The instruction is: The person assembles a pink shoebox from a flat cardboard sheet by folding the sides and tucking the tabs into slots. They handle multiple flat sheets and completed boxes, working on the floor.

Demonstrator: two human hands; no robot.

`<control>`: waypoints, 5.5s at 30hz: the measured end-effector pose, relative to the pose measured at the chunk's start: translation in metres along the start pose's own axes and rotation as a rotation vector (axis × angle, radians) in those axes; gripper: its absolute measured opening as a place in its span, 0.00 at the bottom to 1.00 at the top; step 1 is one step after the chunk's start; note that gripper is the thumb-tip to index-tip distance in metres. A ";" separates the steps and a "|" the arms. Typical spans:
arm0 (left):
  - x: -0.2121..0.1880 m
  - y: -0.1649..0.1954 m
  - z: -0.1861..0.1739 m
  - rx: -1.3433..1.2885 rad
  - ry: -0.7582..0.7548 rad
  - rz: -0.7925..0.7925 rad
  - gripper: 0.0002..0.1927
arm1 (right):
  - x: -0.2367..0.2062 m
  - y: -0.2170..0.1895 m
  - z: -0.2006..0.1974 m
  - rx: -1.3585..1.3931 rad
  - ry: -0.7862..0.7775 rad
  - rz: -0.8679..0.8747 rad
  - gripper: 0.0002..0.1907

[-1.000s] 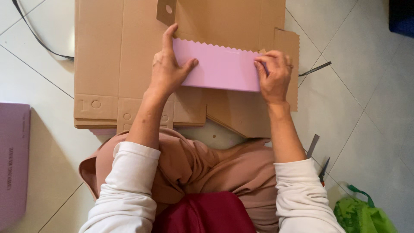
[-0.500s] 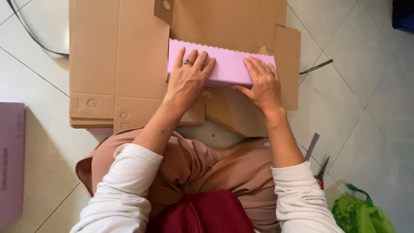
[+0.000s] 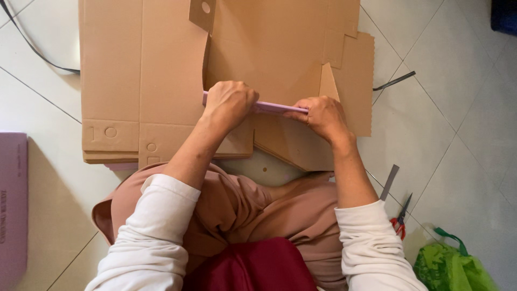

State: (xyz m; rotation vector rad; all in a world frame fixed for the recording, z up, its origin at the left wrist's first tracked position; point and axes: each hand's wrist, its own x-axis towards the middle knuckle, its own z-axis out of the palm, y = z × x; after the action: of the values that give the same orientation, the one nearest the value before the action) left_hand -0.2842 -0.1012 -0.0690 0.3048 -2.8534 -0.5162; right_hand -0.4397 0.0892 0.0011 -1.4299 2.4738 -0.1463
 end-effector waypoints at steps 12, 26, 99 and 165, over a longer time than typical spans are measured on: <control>-0.008 0.022 0.005 0.123 0.201 0.097 0.06 | -0.004 -0.004 0.018 -0.073 0.132 -0.128 0.15; -0.028 -0.046 -0.030 0.016 0.176 -0.122 0.12 | -0.033 -0.062 0.034 0.152 -0.035 -0.374 0.22; 0.004 0.033 0.009 -0.063 -0.016 -0.528 0.23 | 0.048 0.021 0.102 0.185 0.239 0.207 0.53; -0.032 0.084 0.045 -0.175 -0.416 -0.072 0.55 | 0.008 0.106 0.059 0.277 0.247 0.423 0.39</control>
State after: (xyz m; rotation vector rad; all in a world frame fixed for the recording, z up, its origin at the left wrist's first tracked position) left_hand -0.2792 -0.0018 -0.0853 0.2993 -3.1689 -0.9357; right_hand -0.5147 0.1387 -0.0807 -0.7980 2.7538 -0.5790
